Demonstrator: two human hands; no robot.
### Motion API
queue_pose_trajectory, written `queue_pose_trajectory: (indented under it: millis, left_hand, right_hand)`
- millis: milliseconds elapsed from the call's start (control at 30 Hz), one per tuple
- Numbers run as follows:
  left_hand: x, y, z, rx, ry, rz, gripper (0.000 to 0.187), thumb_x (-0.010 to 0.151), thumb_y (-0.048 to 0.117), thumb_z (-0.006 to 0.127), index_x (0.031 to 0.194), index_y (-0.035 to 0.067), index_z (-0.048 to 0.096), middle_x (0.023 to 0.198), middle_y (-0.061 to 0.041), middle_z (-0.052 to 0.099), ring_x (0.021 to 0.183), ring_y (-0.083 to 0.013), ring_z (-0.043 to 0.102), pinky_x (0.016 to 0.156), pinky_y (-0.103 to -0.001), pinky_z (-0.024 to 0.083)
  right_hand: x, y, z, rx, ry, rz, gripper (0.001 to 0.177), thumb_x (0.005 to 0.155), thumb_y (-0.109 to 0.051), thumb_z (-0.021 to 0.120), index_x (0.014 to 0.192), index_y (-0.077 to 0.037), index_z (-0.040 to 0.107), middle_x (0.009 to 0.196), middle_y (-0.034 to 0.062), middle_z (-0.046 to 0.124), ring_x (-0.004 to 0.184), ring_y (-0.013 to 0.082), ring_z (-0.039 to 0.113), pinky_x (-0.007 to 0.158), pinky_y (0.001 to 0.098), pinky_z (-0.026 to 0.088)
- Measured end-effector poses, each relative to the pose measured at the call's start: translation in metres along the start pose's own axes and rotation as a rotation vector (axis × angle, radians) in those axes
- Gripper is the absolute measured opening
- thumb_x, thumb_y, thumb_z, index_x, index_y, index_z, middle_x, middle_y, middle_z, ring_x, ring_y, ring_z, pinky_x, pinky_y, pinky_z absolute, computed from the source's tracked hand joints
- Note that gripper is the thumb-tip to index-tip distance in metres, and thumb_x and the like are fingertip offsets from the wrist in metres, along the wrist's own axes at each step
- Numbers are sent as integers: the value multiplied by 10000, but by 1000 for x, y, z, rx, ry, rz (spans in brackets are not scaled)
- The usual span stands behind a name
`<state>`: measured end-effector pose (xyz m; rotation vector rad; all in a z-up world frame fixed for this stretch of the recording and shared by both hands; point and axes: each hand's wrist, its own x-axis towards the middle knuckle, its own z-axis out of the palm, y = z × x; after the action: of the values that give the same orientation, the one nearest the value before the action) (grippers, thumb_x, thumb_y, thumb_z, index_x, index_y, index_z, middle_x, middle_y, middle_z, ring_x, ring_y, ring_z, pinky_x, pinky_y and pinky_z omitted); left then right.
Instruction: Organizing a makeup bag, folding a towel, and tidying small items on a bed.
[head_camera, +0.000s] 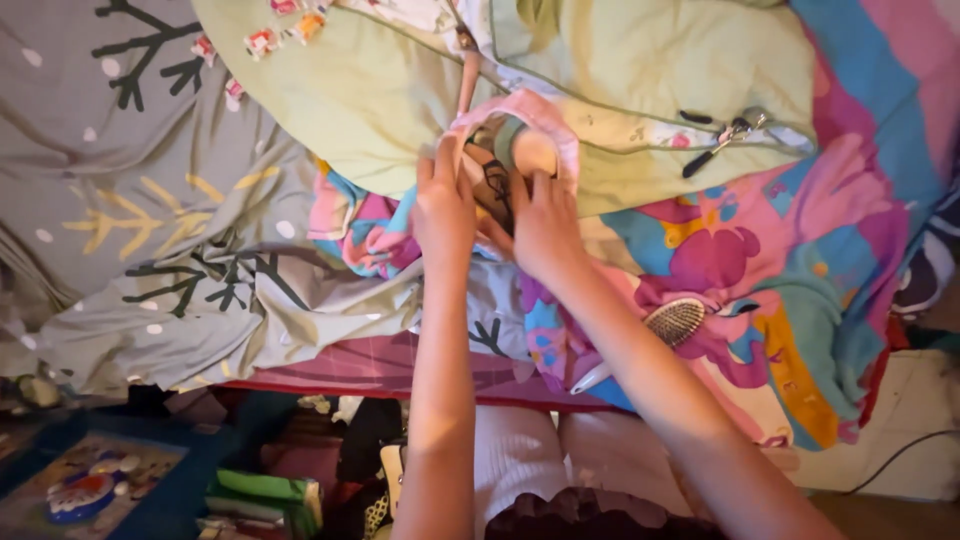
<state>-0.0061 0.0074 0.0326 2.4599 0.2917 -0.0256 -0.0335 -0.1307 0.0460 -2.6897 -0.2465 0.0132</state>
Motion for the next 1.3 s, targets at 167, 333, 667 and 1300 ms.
queue_pose_trajectory:
  millis: [167, 333, 667, 1300]
  left_hand:
    - [5, -5, 5, -52, 41, 37, 353, 1002, 169, 617, 1354, 167, 588, 1170, -199, 642, 920, -435, 682, 676, -502, 549]
    - [6, -7, 5, -40, 24, 58, 330, 1024, 187, 595, 1351, 144, 588, 1154, -205, 642, 949, -446, 678, 697, -497, 548]
    - [-5, -13, 4, -214, 167, 116, 289, 1028, 191, 632, 1290, 73, 656, 1039, -205, 694, 862, -390, 683, 707, -436, 551]
    - [-4, -21, 19, -413, 111, 88, 172, 973, 145, 737, 932, 15, 632, 719, -154, 654, 566, -242, 591, 543, -358, 466]
  right_hand:
    - [-3, 112, 3, -10, 253, 121, 496, 976, -270, 755, 1343, -4, 554, 1300, 233, 569, 1218, 426, 536, 1023, 539, 441]
    - [2, 206, -39, -180, 338, 525, 598, 880, -186, 799, 1410, -90, 537, 1197, 279, 513, 1091, 453, 548, 931, 534, 449]
    - [-23, 228, -30, -8, 480, 213, 265, 938, 40, 679, 1187, -47, 704, 1287, 208, 573, 1170, 379, 628, 1001, 432, 537]
    - [7, 36, 81, -748, -195, -621, 321, 813, -233, 595, 1017, -36, 744, 1099, 102, 672, 1035, 261, 597, 787, 370, 433]
